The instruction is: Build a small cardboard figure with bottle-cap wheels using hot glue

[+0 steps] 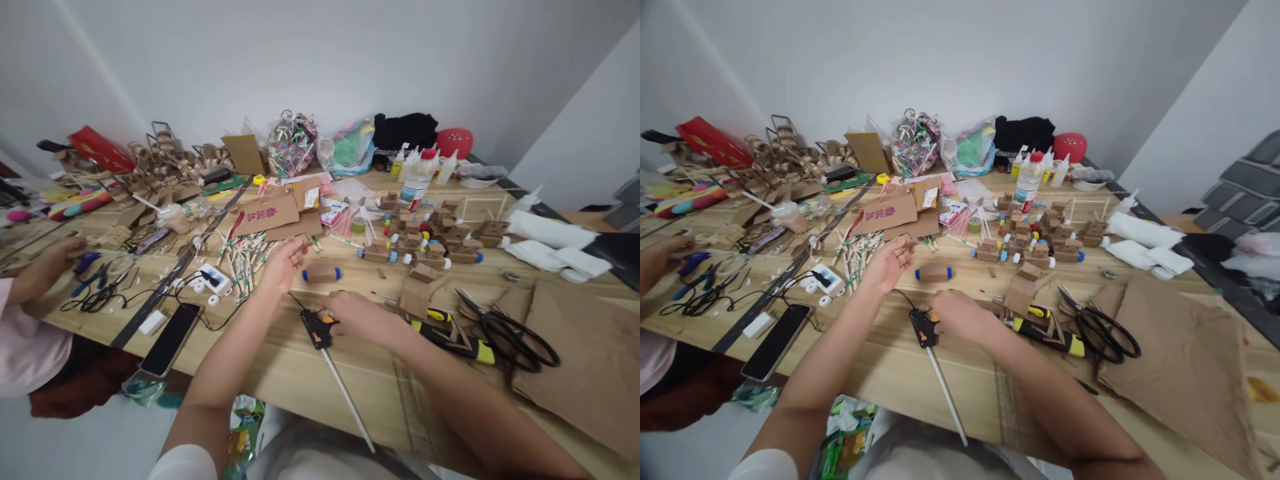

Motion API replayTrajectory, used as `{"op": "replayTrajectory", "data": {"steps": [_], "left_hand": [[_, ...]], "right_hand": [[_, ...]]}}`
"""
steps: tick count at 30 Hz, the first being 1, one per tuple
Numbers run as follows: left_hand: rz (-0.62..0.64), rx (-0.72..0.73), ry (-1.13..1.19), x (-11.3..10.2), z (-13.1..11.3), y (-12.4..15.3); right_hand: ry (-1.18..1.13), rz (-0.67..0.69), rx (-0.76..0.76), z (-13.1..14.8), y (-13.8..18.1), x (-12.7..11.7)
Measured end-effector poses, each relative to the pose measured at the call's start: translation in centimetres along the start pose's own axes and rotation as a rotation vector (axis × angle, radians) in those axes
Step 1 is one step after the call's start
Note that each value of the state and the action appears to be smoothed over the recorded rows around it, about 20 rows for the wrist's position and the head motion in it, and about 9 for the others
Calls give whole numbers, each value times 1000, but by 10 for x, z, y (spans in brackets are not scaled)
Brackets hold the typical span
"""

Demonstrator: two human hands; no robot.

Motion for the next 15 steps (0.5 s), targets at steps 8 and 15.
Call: {"op": "replayTrajectory", "data": {"steps": [8,15], "left_hand": [[66,-145,-201,-7,35,-19],[73,-136,-264,-11,32,-27]], "right_hand": [[-295,-484,11,-53,-27,-56],[-399,-639,-90,-58,-48,-54]]}}
Point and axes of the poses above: each hand's wrist, its own y-axis away from the middle knuckle, its own x-axis out of the palm, z = x × y, the point moved 9 cm from there along -y, towards the middle knuckle, and after that the axes turned 6 degrees about y, right-handed, at the moved point
